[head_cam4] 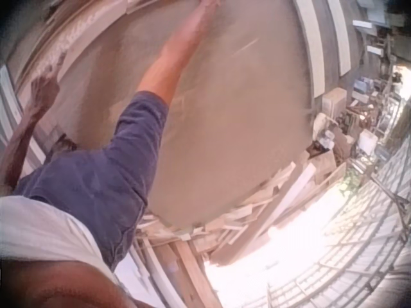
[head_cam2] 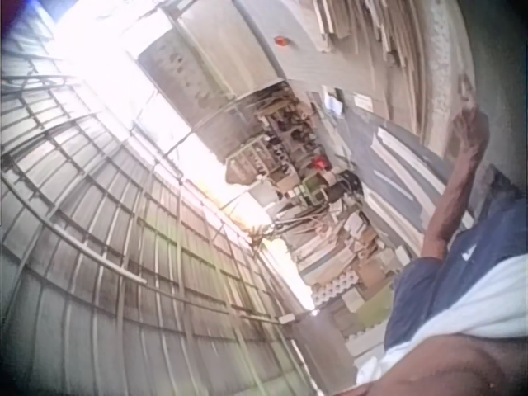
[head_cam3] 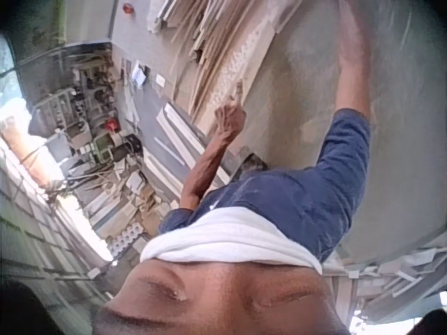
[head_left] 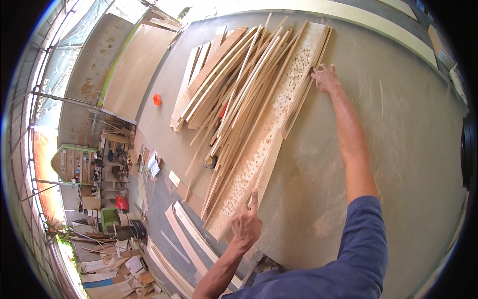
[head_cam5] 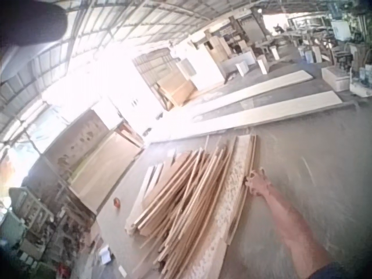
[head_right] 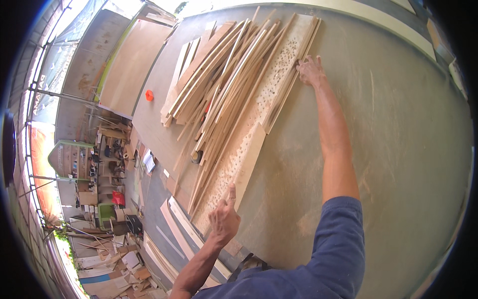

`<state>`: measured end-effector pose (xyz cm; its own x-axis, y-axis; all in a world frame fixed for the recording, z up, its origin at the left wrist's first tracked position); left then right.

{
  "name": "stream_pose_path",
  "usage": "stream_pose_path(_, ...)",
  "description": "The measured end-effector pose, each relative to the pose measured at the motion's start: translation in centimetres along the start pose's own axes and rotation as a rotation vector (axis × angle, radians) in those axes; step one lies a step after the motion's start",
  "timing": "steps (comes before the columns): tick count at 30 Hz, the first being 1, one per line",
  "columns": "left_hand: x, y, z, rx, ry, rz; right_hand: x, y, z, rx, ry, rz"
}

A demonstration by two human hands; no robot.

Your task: The person arranges thin wooden strips on a workbench, then uses a hammer to tap a larger wooden plank into place. They measure the plank with a tape measure and continue assembling the wooden frame by hand.

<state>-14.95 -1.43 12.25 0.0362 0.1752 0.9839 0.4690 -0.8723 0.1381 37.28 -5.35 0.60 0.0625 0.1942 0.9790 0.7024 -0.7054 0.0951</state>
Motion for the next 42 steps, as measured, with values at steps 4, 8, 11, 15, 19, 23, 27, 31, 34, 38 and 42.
stream_pose_path(4,-0.1,0.4,0.7,-0.001,0.009,0.013,-0.1,0.7,0.7,-0.011,-0.011,-0.014)
stream_pose_path(8,-0.2,0.8,1.3,-0.006,0.009,0.007,-0.1,1.3,1.1,-0.019,-0.002,0.018)
stream_pose_path(11,-0.5,0.8,1.6,-0.024,0.017,-0.008,-0.3,2.1,1.6,-0.049,-0.007,0.012)
stream_pose_path(15,-0.2,1.2,2.1,-0.032,0.032,-0.037,0.3,2.2,1.7,-0.061,-0.049,0.026)
stream_pose_path(19,0.6,1.0,2.3,-0.041,0.025,-0.024,0.4,2.8,3.1,-0.166,-0.039,0.074)
stream_pose_path(23,3.3,-0.9,-0.9,-0.069,0.053,-0.098,-0.3,4.0,4.5,-0.247,0.001,0.082)
stream_pose_path(27,3.2,-3.9,-8.2,-0.054,0.104,-0.131,-0.1,5.6,6.2,-0.378,0.026,0.123)
stream_pose_path(31,1.1,-6.9,-17.4,0.167,-0.095,-0.192,0.3,7.2,7.4,-0.521,-0.07,0.042)
stream_pose_path(34,-0.5,-8.8,-22.5,0.179,-0.139,-0.063,1.4,7.9,6.2,-0.65,-0.07,0.075)
stream_pose_path(38,-1.1,-9.5,-23.1,0.205,-0.102,-0.123,-0.7,10.0,7.4,-0.764,0.125,0.026)
stream_pose_path(42,-1.1,-9.3,-23.0,0.248,-0.039,-0.185,-1.9,10.7,6.5,-0.708,0.231,0.071)
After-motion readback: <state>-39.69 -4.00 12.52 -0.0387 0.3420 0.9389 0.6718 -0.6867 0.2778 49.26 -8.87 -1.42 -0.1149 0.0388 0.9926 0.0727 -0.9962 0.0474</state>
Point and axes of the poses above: each hand's wrist, its own z-axis towards the middle knuckle, its own x-axis out of the back of the hand, y = z × x, the point moved 4 cm from there along z, towards the middle knuckle, and after that the axes turned 9 degrees about -z, right-handed, at the moved point
